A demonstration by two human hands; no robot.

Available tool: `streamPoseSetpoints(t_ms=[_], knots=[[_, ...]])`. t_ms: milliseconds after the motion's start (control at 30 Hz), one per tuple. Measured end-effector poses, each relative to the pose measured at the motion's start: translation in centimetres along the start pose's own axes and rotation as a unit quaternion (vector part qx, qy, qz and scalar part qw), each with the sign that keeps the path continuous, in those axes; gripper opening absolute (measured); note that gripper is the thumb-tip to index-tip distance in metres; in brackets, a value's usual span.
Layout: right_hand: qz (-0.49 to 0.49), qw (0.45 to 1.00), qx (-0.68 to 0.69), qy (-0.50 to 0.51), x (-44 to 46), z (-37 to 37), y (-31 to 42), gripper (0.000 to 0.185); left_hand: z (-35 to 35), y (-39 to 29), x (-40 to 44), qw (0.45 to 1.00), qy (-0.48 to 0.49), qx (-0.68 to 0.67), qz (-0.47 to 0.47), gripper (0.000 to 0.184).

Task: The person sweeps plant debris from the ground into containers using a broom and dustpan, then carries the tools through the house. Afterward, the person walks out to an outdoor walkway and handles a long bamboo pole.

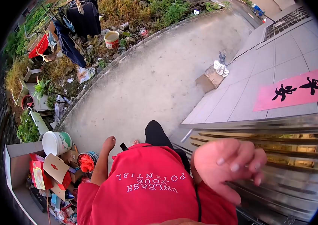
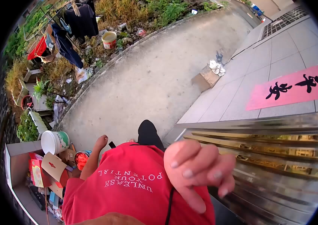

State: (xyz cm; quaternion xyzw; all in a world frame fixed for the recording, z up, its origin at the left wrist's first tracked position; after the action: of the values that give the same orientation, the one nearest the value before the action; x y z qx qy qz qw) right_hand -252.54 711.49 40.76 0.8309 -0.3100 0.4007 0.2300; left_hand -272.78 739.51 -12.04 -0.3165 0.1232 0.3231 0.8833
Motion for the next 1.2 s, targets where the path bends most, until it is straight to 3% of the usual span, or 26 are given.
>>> streamPoseSetpoints(t_ms=[100,200,233,267,367,500,633,700,867,967,1033,1133,1200], knots=[[0.148,0.986,0.071,0.025,3.0,0.4,-5.1,0.032,-1.2,-1.6,3.8,0.999,0.02,-0.02,0.015,0.021],[0.207,0.963,0.172,0.006,6.0,2.0,-11.3,0.015,-3.6,-3.2,6.5,0.997,0.046,-0.016,0.051,0.022],[0.235,0.959,0.156,0.011,6.9,2.6,-13.3,0.022,-4.0,-3.8,7.0,0.993,0.085,-0.025,0.08,0.023],[0.222,0.963,0.151,0.012,8.1,3.3,-15.2,0.023,-4.2,-4.7,7.8,0.986,0.122,-0.035,0.107,0.024],[0.181,0.974,0.132,0.04,12.0,5.2,-20.2,0.031,-3.4,-8.8,12.8,0.977,0.05,-0.116,0.174,0.025],[0.142,0.962,0.194,0.127,14.9,8.7,-28.0,0.034,1.4,-16.0,21.2,0.996,0.049,0.031,0.068,0.023],[0.103,0.989,0.098,0.052,17.3,10.0,-33.2,0.027,5.3,-22.6,28.4,0.989,-0.028,-0.084,0.116,0.023],[0.162,0.977,0.136,-0.013,18.5,8.9,-38.6,0.024,3.7,-22.0,32.3,0.992,-0.036,-0.092,0.082,0.023],[0.189,0.972,0.136,0.024,18.5,8.7,-47.9,0.024,6.2,-21.4,43.7,0.985,0.006,-0.107,0.134,0.024],[0.245,0.966,0.075,0.028,18.3,8.7,-53.4,0.022,9.3,-20.3,51.9,0.987,0.02,-0.1,0.124,0.025],[0.291,0.955,0.049,0.007,18.4,8.0,-57.8,0.028,13.1,-21.7,56.0,0.993,0.051,-0.027,0.102,0.025],[0.139,0.976,0.103,0.132,17.9,8.0,-63.2,0.026,18.2,-23.3,62.5,0.996,0.067,0.024,0.05,0.024],[0.211,0.971,0.059,0.092,18.5,8.0,-66.4,0.027,18.8,-22.5,66.3,0.996,0.076,0.021,0.036,0.024]])
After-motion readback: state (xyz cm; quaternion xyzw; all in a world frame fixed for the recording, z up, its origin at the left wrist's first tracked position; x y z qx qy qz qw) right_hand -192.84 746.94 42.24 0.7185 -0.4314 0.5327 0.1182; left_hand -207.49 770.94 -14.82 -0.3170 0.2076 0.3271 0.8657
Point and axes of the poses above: each hand's wrist, its own x-axis towards the middle knuckle, its own z-axis out of the back of the hand, y = z × x, the point moved 1 cm from there along x, towards the middle knuckle, and after that the axes turned 9 degrees about -y, right-handed, at the moved point
